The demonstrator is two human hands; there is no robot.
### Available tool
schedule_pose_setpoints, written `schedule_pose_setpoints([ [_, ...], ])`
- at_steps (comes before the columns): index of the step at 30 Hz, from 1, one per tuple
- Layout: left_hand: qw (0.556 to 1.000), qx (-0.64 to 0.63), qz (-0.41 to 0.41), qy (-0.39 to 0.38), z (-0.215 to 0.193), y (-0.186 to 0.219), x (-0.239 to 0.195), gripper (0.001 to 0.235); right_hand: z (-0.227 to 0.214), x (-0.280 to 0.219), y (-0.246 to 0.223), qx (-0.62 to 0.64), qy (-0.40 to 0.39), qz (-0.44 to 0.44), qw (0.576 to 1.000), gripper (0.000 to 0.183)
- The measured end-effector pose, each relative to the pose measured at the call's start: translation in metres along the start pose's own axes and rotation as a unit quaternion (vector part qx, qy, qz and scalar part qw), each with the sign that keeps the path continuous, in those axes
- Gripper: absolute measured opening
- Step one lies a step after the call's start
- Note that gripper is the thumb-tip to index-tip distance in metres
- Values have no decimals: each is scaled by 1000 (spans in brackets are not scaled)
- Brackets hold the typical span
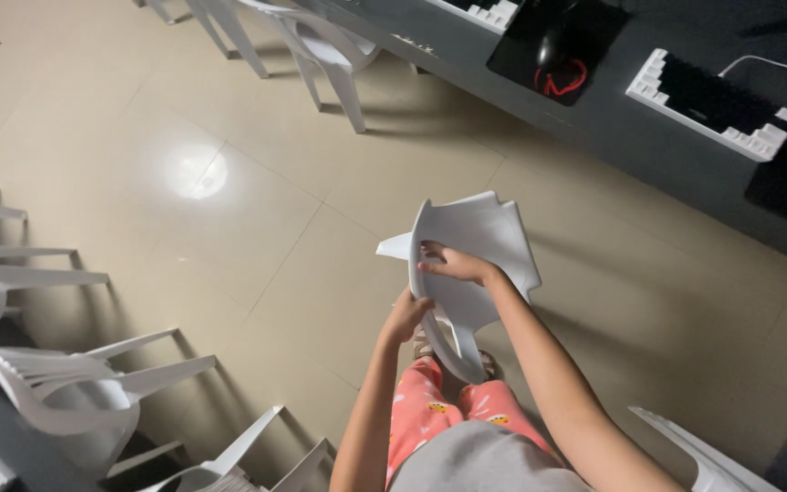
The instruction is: The person wipes a white plastic chair with a cloth, then lifts and moves it to a different position in the room. This process is repeated for multiple chairs, involving wiping the seat and backrest before repositioning them near computer desks.
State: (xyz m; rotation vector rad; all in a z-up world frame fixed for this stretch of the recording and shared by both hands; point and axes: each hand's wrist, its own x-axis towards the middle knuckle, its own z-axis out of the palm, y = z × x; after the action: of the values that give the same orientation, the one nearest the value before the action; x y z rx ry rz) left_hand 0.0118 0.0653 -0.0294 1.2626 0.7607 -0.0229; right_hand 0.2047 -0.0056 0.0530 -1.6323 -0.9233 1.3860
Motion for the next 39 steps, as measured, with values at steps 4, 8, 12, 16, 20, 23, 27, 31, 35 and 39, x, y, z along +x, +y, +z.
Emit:
schedule_pose_setpoints([
  [4, 997, -76, 8, -20, 3, 13, 31, 50, 6, -30, 26, -40, 5, 20, 999, 96],
  [8, 987, -155, -39, -12, -1, 11, 73, 48, 34, -71, 22, -102, -25, -5, 994, 108],
  [12, 985, -171, -36, 5, 1, 42, 79, 47, 86, -76, 50, -230, 181, 7, 956, 91],
  [16, 982, -186, -44, -6, -10, 68, 81, 46, 93, -59, 47, -264, 326, 46, 907, 69],
  [20, 982, -189, -20, -17, -26, 53, 113, 47, 84, -48, 29, -323, 353, 48, 877, 64],
  [23, 983, -182, -11, -19, -27, 74, 114, 47, 73, -46, 13, -340, 378, 4, 861, 58],
  [27, 979, -204, 3, -10, -29, 127, 113, 52, 47, -27, 8, -347, 403, -82, 843, 52],
  [31, 978, -209, 20, 1, -35, 140, 141, 51, 13, -6, 3, -371, 405, -107, 829, 52],
  [35, 972, -230, 53, 16, -35, 168, 166, 51, -28, 16, -19, -414, 391, -105, 815, 55],
  [39, 967, -241, 82, 31, -32, 158, 233, 51, -80, 42, -16, -441, 372, -127, 807, 55],
])
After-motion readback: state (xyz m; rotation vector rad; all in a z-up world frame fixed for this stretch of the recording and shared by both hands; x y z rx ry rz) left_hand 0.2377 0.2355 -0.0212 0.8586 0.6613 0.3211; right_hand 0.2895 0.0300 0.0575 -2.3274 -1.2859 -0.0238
